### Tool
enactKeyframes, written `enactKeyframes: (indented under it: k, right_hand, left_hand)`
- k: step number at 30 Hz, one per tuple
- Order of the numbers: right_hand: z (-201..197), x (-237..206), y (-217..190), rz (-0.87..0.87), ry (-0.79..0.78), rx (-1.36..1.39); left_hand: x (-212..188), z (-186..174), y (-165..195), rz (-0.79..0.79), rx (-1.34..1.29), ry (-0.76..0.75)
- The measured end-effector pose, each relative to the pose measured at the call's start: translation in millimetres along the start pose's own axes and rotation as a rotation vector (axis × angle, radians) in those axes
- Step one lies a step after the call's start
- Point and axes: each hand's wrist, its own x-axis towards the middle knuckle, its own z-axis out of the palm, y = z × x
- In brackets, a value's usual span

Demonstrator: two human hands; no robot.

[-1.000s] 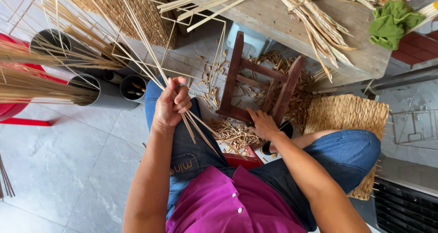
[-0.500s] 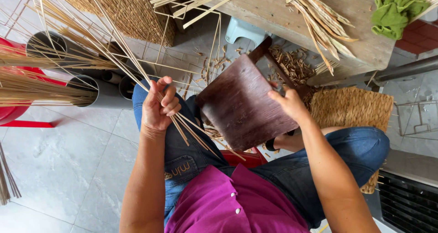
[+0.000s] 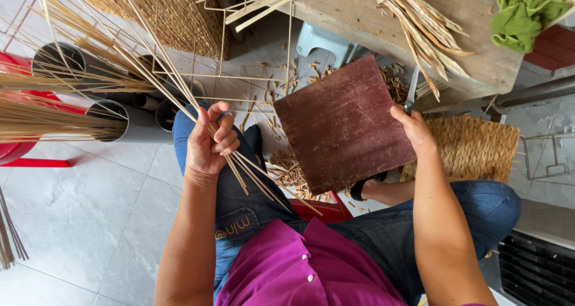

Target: The person sits on the floor and trims thin bamboo strips with scissors, then bends and ties the strips into a rectangular frame structure, adjusting and joining the pieces by hand. At the end they stand up holding the trimmed strips and a knife.

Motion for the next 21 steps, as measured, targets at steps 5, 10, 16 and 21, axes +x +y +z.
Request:
enactKeyframes:
  k: [5, 10, 16, 21]
  right_hand:
    - [-13, 5, -3, -0.006, 0.089, -0.065]
    - [-8, 7, -11, -0.084, 0.277, -0.286]
    - [4, -18, -8, 0.123, 0.286, -0.262]
    - [19, -53, -2, 0.312, 0.242, -0.221]
  left_hand:
    - [5, 0, -5, 0.000, 0.005, -0.007]
    - [6, 4, -7, 0.000, 0.023, -0.007]
    - [9, 11, -10, 0.002, 0.044, -0.012]
    - [10, 15, -11, -0.016, 0.067, -0.010]
